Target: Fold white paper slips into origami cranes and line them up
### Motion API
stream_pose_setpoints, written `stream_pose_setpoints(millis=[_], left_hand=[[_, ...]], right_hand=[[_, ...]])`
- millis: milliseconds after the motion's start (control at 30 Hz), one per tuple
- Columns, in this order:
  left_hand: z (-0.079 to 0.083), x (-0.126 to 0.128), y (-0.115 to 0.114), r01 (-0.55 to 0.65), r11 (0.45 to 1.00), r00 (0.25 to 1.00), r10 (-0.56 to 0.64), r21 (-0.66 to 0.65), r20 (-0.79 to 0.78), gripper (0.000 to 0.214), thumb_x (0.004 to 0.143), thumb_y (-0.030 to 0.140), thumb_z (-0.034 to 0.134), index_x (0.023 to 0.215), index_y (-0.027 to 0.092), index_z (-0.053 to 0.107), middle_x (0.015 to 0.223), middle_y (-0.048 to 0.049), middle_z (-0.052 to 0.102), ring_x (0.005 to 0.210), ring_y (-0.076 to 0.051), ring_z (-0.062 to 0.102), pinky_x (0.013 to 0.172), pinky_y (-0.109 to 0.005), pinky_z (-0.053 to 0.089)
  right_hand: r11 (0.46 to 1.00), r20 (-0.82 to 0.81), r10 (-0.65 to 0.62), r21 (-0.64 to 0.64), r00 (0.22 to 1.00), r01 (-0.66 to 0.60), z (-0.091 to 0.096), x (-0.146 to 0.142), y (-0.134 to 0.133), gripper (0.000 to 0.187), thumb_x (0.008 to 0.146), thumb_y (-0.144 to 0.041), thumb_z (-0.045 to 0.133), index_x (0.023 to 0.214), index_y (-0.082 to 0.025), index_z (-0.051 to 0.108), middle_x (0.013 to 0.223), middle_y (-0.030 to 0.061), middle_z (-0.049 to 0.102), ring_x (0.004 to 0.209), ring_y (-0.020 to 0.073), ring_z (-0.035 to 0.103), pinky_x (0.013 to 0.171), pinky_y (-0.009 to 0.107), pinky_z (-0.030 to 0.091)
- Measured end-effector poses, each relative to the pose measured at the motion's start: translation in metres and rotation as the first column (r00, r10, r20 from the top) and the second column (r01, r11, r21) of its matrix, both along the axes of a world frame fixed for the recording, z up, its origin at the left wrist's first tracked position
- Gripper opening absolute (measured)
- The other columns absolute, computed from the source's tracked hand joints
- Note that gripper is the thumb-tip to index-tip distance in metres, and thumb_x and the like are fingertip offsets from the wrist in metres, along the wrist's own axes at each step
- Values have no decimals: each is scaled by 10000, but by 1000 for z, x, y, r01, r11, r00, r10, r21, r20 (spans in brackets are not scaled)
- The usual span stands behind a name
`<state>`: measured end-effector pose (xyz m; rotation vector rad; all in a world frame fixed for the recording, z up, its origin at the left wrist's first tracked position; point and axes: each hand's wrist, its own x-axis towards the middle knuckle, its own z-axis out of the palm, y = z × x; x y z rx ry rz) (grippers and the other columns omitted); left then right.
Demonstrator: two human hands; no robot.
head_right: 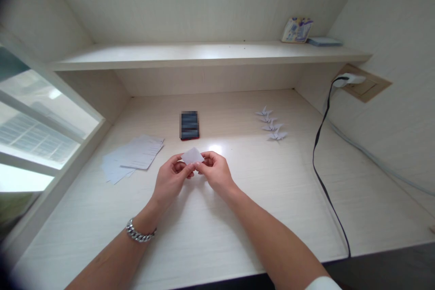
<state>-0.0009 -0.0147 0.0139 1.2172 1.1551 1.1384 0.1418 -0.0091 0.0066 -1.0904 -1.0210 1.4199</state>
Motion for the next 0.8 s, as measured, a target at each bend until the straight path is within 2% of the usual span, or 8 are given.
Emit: stream_pose_setpoints(millis=[200, 400, 600, 800], left_hand=[[2, 0, 0, 23, 999, 999, -22, -25, 40, 409, 689, 271, 693, 1036, 137, 522, 668, -24, 638, 624, -137, 602, 604, -254, 482], [-1, -4, 2, -15, 998, 999, 17, -62, 35, 416, 658, 256, 714, 1012, 126, 539, 659, -33, 648, 603, -135, 602, 598, -256, 481], [0, -4, 2, -36, 997, 997, 41, -67, 70, 414, 645, 255, 719, 999, 137, 539, 725, -55, 674, 626, -141, 618, 636, -284, 501], [0, -4, 2, -34, 999, 998, 35, -32, 56, 370, 649, 234, 714, 972, 140, 561, 717, -35, 657, 655, -136, 616, 650, -265, 495]], right_hand=[[994, 21, -100, 44, 995, 99, 1, -2, -2, 332, 644, -262, 714, 928, -167, 571, 608, -22, 604, 562, 125, 573, 574, 261, 464], [999, 43, 39, 18, 998, -40, 6, 0, -3, 396, 646, -215, 701, 1007, -172, 543, 680, 10, 651, 652, 159, 617, 633, 290, 483], [998, 81, -55, 22, 995, 53, 2, 1, -1, 407, 662, -235, 685, 1029, -179, 519, 674, 2, 640, 625, 149, 600, 621, 285, 471], [999, 17, 40, 9, 999, -40, 3, -1, -2, 430, 636, -235, 709, 1013, -172, 511, 707, 15, 650, 639, 150, 603, 624, 282, 467]])
